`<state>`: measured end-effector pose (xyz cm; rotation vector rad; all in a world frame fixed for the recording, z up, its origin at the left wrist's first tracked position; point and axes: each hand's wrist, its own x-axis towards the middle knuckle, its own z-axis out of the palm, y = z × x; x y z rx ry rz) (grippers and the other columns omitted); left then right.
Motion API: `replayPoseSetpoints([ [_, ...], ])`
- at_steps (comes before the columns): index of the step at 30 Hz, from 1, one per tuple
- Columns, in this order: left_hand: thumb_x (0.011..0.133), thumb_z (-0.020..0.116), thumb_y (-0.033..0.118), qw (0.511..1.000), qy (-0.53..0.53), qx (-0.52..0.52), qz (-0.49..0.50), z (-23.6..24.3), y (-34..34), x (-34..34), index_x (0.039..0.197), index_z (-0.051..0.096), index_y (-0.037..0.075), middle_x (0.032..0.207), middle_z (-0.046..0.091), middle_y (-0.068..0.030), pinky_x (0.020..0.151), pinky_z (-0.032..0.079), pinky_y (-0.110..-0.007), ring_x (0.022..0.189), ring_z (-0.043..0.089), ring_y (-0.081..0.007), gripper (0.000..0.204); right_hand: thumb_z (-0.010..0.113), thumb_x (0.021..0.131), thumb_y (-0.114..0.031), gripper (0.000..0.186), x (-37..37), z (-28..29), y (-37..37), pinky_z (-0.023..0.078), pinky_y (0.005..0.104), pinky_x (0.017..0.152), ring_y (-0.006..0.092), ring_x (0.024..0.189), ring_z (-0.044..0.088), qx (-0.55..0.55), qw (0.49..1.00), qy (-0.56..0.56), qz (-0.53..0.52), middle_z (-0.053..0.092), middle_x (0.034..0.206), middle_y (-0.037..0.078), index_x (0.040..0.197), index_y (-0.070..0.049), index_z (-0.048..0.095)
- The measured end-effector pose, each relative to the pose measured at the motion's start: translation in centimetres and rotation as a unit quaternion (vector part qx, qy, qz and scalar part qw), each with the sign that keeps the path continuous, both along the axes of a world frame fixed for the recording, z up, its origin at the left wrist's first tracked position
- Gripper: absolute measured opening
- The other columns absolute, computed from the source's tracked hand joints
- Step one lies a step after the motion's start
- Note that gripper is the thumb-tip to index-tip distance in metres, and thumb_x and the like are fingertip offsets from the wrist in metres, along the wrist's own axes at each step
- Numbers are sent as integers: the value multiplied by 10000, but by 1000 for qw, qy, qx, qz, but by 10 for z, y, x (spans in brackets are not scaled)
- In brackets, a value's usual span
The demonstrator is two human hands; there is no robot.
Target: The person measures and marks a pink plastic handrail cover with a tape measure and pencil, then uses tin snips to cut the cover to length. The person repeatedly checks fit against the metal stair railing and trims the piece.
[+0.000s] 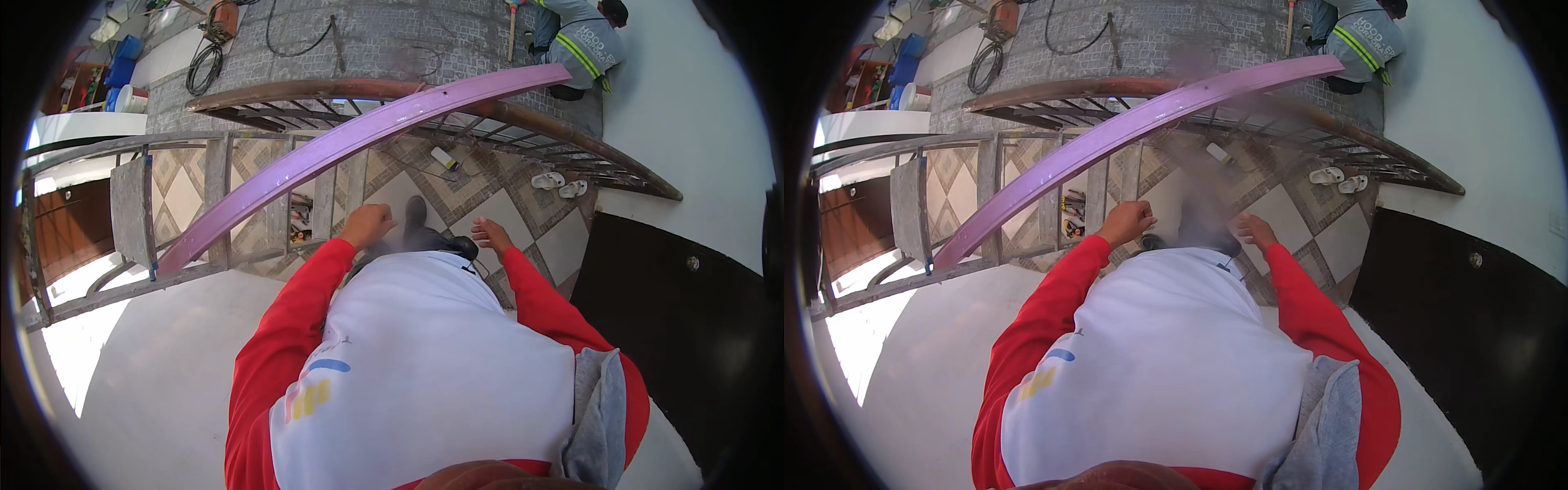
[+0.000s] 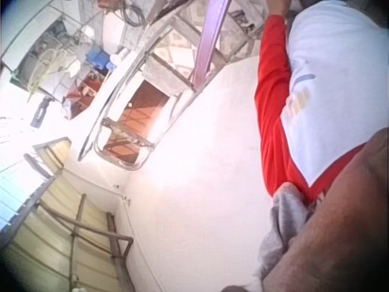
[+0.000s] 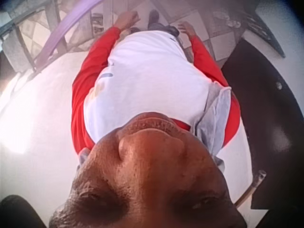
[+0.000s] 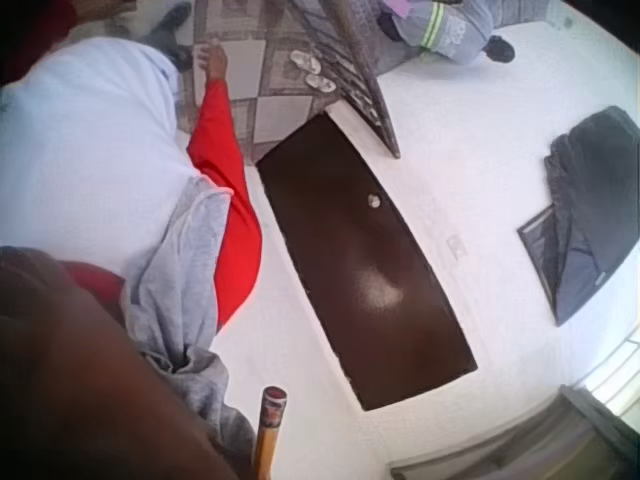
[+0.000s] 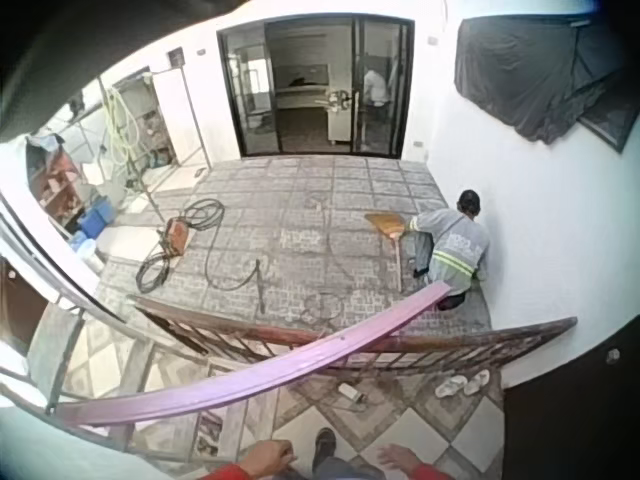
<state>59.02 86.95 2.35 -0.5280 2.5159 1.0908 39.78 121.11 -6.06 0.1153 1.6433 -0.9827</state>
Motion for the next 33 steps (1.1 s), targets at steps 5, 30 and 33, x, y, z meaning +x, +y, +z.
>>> replayPoseSetpoints([
  [5, 858, 709, 357, 994, -89, -60, 4, -45, -9, 126, 897, 709, 60, 860, 720, -152, 770, 526, -470, 850, 690, -357, 300, 643, 924, -536, 568, 11, -54, 74, 515, 432, 762, 237, 936, 661, 157, 987, -7, 38, 659, 1147, 114, 1278, -96, 582],
  [30, 1001, 558, 378, 823, -55, 445, 349, -108, 60, 386, 1082, 710, 9, 974, 767, -103, 804, 546, -387, 893, 727, -207, 407, 621, 998, -300, 362, 26, 45, -153, 551, 311, 758, 156, 911, 680, -9, 837, 224, 499, 710, 1074, 70, 1249, -42, 656],
  [33, 948, 574, 412, 863, -45, 391, 318, -122, 80, 390, 1032, 753, 50, 951, 760, -91, 832, 535, -390, 871, 707, -245, 412, 644, 983, -278, 326, 4, 30, -125, 542, 301, 759, 137, 888, 677, -47, 781, 265, 564, 726, 1011, 75, 1180, -26, 702],
])
